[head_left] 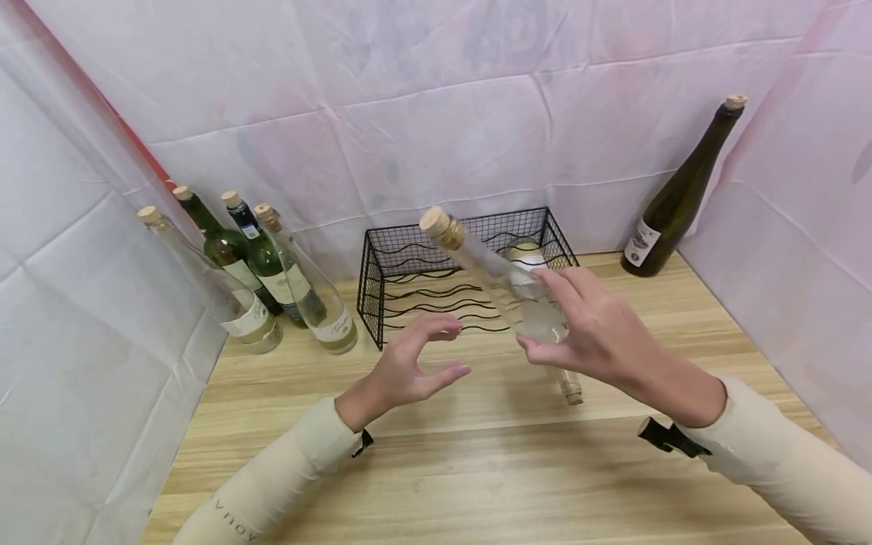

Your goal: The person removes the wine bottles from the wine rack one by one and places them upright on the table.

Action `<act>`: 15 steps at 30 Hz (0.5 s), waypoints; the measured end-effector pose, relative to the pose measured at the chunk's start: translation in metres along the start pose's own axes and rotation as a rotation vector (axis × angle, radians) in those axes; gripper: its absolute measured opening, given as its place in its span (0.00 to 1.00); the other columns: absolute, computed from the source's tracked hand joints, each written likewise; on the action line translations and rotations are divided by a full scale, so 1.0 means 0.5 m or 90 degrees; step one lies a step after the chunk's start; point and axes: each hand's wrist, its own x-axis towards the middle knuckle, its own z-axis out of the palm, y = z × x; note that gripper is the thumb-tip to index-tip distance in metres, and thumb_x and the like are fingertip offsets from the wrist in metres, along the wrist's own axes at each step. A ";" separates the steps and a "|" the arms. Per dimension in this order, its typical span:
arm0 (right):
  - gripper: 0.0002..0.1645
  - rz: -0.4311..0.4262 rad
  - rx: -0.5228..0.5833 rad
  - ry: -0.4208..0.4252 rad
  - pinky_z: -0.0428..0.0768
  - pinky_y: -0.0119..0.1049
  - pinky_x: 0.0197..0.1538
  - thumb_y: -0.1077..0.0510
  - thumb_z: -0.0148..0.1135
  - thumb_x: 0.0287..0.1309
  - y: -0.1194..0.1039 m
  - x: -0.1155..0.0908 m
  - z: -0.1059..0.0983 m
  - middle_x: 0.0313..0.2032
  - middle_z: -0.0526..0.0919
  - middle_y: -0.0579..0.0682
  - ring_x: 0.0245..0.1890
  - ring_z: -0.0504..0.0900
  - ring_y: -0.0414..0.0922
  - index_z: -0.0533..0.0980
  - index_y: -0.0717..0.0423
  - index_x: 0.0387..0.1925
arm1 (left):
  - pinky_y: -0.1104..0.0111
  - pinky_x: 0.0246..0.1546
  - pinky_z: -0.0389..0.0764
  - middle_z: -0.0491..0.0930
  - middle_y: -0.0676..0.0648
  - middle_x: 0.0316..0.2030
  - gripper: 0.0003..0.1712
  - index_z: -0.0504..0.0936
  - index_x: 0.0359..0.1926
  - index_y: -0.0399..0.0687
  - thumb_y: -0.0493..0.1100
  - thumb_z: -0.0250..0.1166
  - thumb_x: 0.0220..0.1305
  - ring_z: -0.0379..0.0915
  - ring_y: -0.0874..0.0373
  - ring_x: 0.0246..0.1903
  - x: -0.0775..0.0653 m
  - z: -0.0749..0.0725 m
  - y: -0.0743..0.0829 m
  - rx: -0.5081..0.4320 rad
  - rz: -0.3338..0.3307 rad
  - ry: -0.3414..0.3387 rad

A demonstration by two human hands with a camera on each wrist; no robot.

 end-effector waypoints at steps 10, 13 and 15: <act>0.44 0.038 -0.005 0.033 0.80 0.51 0.34 0.41 0.64 0.34 0.043 -0.013 -0.044 0.38 0.79 0.64 0.36 0.76 0.55 0.72 0.71 0.49 | 0.73 0.49 0.76 0.76 0.41 0.46 0.33 0.71 0.54 0.35 0.48 0.72 0.52 0.72 0.57 0.46 -0.014 0.021 -0.033 0.087 0.015 -0.097; 0.44 0.072 -0.014 0.041 0.77 0.50 0.32 0.39 0.63 0.34 0.059 -0.020 -0.057 0.34 0.79 0.62 0.32 0.74 0.54 0.73 0.70 0.48 | 0.71 0.54 0.73 0.76 0.42 0.48 0.33 0.72 0.54 0.34 0.50 0.70 0.54 0.70 0.57 0.50 -0.010 0.029 -0.034 0.121 0.039 -0.144; 0.45 0.100 -0.029 0.046 0.75 0.49 0.29 0.37 0.62 0.33 0.072 -0.025 -0.065 0.32 0.77 0.60 0.30 0.73 0.53 0.72 0.69 0.47 | 0.70 0.57 0.71 0.76 0.42 0.49 0.33 0.72 0.54 0.34 0.52 0.70 0.54 0.69 0.57 0.52 -0.009 0.033 -0.036 0.147 0.053 -0.169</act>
